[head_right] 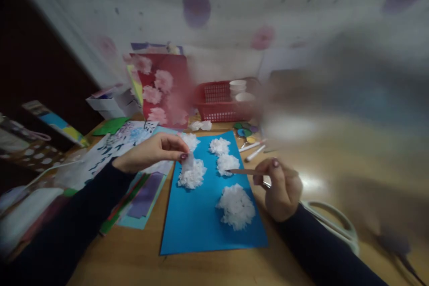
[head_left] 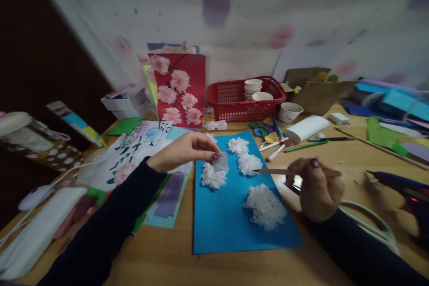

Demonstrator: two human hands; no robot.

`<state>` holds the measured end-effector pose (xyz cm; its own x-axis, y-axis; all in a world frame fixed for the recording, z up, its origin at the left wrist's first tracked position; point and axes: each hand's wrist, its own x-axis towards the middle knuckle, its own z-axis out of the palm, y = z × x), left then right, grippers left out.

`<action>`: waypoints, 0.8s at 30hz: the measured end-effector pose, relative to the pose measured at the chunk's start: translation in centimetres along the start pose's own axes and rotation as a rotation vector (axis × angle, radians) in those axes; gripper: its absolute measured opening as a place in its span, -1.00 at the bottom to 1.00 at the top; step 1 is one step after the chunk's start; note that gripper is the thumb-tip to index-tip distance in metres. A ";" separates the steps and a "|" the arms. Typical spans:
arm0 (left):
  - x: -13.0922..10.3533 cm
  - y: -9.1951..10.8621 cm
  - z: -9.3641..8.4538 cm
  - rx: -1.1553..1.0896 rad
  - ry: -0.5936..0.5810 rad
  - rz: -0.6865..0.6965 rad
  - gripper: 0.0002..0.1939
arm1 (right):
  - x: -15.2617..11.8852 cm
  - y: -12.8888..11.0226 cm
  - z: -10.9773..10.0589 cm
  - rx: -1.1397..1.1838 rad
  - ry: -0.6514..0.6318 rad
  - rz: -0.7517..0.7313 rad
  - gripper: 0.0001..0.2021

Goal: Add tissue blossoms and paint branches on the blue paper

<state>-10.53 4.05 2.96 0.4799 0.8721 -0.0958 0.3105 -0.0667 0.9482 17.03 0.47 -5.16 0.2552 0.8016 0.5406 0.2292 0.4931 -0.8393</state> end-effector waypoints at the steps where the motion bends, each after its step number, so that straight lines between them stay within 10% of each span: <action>1: 0.4 -0.2 1.3 -0.033 -0.016 -0.009 -0.85 | -0.2 -0.2 0.1 0.115 -0.019 0.042 -0.60; 8: 2.1 -1.6 6.9 -0.192 0.041 -0.132 -0.88 | -0.7 -0.9 0.2 0.439 -0.069 0.158 -0.65; 24: 1.9 -2.2 8.0 -0.423 -0.042 -0.193 -0.76 | -0.3 -0.8 0.1 0.473 -0.041 0.242 -0.67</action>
<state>-3.73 1.95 -1.68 0.4817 0.8283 -0.2861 0.0394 0.3056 0.9513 16.65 -0.08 -4.66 0.2095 0.9193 0.3331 -0.2827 0.3831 -0.8794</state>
